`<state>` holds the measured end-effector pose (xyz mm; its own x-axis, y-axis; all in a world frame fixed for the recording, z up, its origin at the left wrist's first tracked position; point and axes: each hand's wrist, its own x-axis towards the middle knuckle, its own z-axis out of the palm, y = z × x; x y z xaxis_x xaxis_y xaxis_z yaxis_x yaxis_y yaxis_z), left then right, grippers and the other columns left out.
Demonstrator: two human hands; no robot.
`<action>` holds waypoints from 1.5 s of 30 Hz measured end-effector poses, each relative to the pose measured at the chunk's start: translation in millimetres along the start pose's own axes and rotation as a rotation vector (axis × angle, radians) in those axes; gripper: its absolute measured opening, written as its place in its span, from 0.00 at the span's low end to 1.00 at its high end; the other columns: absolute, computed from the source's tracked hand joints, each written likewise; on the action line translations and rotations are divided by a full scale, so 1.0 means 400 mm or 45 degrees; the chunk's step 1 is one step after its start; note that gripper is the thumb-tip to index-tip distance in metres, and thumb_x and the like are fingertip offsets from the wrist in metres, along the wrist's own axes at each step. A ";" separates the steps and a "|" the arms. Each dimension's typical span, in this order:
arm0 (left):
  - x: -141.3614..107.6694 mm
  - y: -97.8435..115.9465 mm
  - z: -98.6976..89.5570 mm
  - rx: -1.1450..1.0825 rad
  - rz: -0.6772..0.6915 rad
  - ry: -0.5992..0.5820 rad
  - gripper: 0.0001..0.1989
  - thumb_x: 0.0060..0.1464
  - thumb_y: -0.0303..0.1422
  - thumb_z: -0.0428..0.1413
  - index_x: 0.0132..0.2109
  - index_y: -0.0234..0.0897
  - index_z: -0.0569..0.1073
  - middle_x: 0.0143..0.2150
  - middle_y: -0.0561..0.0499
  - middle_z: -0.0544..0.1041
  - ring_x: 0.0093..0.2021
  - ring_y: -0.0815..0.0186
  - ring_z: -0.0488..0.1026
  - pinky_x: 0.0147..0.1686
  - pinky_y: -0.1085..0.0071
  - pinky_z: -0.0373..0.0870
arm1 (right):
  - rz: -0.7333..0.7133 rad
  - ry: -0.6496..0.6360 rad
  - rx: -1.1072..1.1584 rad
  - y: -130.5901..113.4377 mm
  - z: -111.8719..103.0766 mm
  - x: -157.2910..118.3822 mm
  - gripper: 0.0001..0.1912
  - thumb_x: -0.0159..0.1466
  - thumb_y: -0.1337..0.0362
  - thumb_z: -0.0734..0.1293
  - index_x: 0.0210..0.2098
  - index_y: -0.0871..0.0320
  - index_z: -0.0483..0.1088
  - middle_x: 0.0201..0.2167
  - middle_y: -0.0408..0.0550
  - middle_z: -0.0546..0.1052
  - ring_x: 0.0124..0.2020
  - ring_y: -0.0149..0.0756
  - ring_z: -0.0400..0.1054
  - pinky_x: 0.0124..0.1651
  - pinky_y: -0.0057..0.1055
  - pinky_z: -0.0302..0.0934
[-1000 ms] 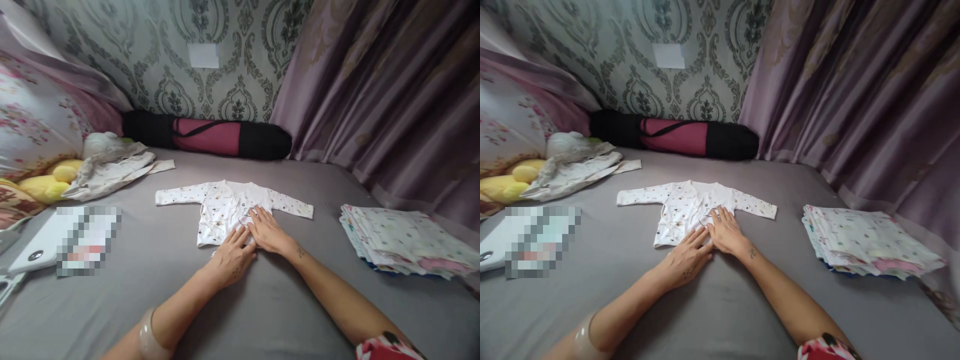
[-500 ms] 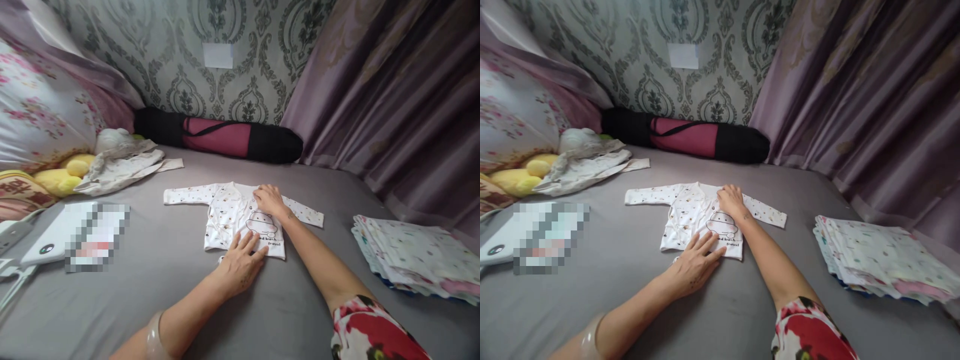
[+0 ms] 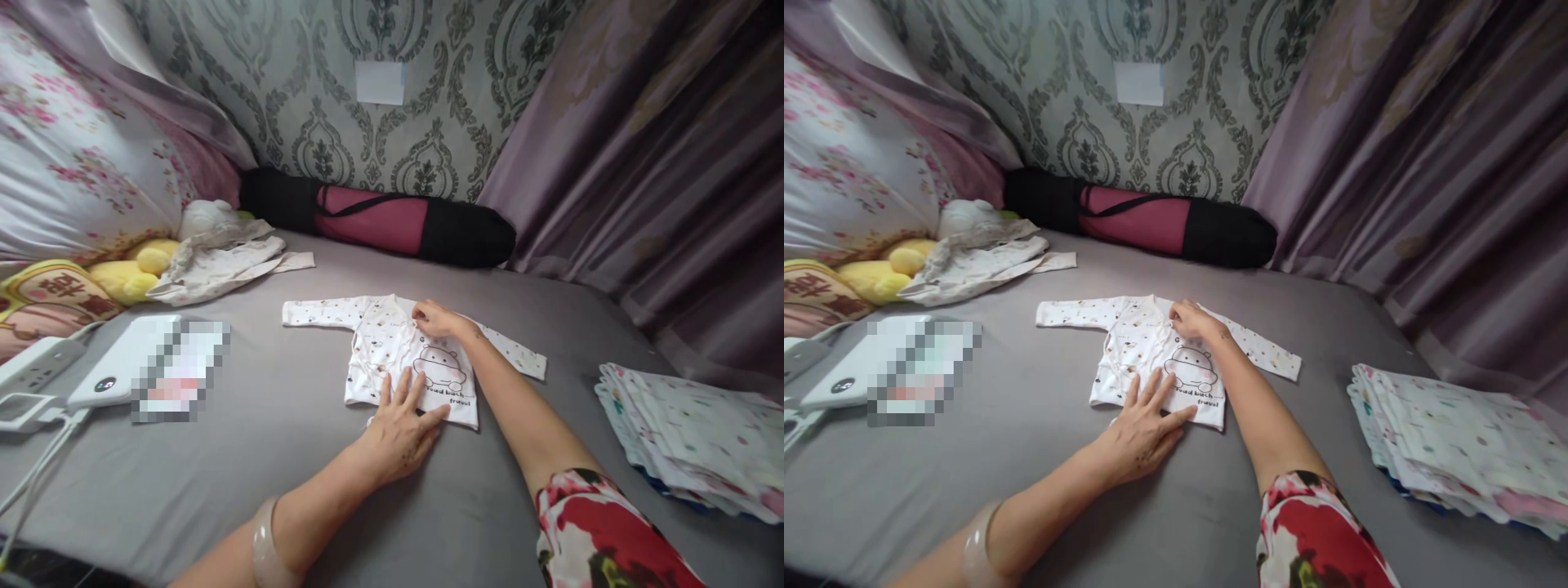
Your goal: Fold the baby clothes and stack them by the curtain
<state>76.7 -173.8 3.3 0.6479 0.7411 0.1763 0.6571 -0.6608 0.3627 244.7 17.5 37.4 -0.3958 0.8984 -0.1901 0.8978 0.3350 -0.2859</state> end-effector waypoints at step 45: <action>-0.002 -0.015 -0.012 0.236 -0.202 -0.048 0.24 0.65 0.41 0.43 0.66 0.44 0.60 0.70 0.37 0.55 0.70 0.45 0.48 0.62 0.38 0.47 | 0.058 0.154 -0.101 0.009 0.114 -0.113 0.37 0.70 0.49 0.45 0.70 0.67 0.43 0.72 0.56 0.41 0.72 0.43 0.31 0.70 0.44 0.28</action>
<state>70.6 -169.9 5.3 0.5427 0.8345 0.0950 0.8089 -0.5497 0.2085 257.2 -34.8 2.2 -0.3324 0.9393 -0.0853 0.9286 0.3102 -0.2035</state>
